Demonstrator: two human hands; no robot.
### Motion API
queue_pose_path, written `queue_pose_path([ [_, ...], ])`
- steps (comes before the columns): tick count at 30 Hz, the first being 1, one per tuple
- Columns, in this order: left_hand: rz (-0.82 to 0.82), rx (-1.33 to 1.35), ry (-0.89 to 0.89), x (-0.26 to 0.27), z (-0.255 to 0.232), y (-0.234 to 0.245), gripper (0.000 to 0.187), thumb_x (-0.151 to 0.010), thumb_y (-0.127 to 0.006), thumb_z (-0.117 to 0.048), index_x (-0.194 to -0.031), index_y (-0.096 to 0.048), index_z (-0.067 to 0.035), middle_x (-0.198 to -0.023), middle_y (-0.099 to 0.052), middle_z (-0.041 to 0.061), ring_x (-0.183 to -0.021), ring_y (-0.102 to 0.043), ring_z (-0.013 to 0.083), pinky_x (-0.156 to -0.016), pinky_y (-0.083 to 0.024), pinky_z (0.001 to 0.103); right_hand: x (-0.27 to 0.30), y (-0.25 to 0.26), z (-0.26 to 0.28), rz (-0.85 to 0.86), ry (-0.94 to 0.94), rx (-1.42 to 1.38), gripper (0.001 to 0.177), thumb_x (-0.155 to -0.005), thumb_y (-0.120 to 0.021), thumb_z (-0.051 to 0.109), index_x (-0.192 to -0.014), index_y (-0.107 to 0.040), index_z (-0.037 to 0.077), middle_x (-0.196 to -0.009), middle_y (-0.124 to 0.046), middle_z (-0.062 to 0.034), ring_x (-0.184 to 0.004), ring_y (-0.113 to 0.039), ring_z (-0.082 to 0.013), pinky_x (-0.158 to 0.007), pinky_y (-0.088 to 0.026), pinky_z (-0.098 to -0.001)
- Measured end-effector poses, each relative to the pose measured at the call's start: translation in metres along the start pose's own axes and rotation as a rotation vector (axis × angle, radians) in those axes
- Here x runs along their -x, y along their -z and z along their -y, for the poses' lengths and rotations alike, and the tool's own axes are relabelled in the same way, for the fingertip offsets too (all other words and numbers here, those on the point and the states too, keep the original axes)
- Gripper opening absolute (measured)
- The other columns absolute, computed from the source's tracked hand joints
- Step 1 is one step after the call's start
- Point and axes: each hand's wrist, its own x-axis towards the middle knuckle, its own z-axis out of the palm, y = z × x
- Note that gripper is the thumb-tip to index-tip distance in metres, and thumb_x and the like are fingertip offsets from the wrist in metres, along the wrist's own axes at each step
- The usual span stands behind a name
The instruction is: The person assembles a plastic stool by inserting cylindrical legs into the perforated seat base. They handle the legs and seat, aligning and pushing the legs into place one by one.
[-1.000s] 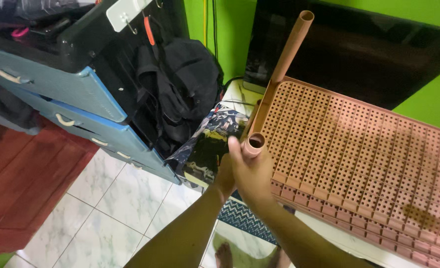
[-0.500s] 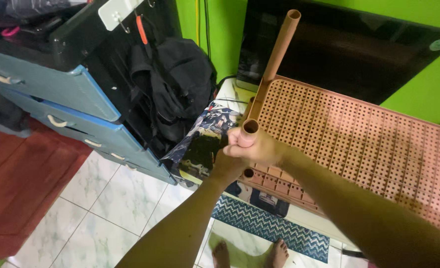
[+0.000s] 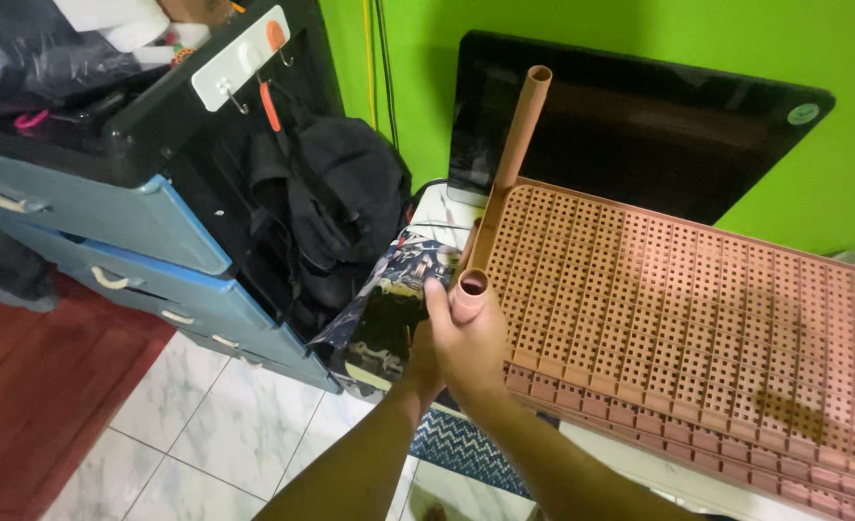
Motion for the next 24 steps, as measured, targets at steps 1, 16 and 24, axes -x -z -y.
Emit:
queue_pose_path([
  [1,-0.003,-0.006,0.007,0.001,0.000,0.000,0.036,-0.096,-0.061,-0.037,-0.120,-0.065,-0.012,-0.103,-0.075,0.017,-0.098,-0.071,0.0350,-0.078,-0.056,0.044,-0.007,-0.005,-0.001,-0.031,-0.019,0.031,0.028,-0.094,-0.074,0.027,-0.081,-0.062,0.005,-0.071,-0.064,-0.0007,-0.065,-0.059,-0.0105,-0.062,-0.049,-0.0302],
  [16,0.004,-0.032,-0.024,-0.010,-0.003,-0.002,0.036,-0.097,-0.060,-0.036,-0.123,-0.065,-0.011,-0.106,-0.074,0.017,-0.099,-0.071,0.0338,-0.078,-0.056,0.043,-0.024,0.000,-0.033,0.065,0.060,-0.055,0.032,-0.094,-0.073,0.016,-0.066,-0.059,0.008,-0.061,-0.059,0.0047,-0.057,-0.055,-0.0051,-0.053,-0.043,-0.0274],
  [24,-0.006,-0.041,-0.058,-0.007,-0.009,0.000,0.037,-0.098,-0.060,-0.035,-0.125,-0.064,-0.011,-0.107,-0.074,0.017,-0.100,-0.071,0.0332,-0.079,-0.055,0.042,-0.041,0.020,-0.036,0.428,0.152,-0.047,0.036,-0.094,-0.074,0.013,-0.071,-0.047,0.008,-0.067,-0.046,0.0050,-0.063,-0.045,-0.0064,-0.058,-0.042,-0.0278],
])
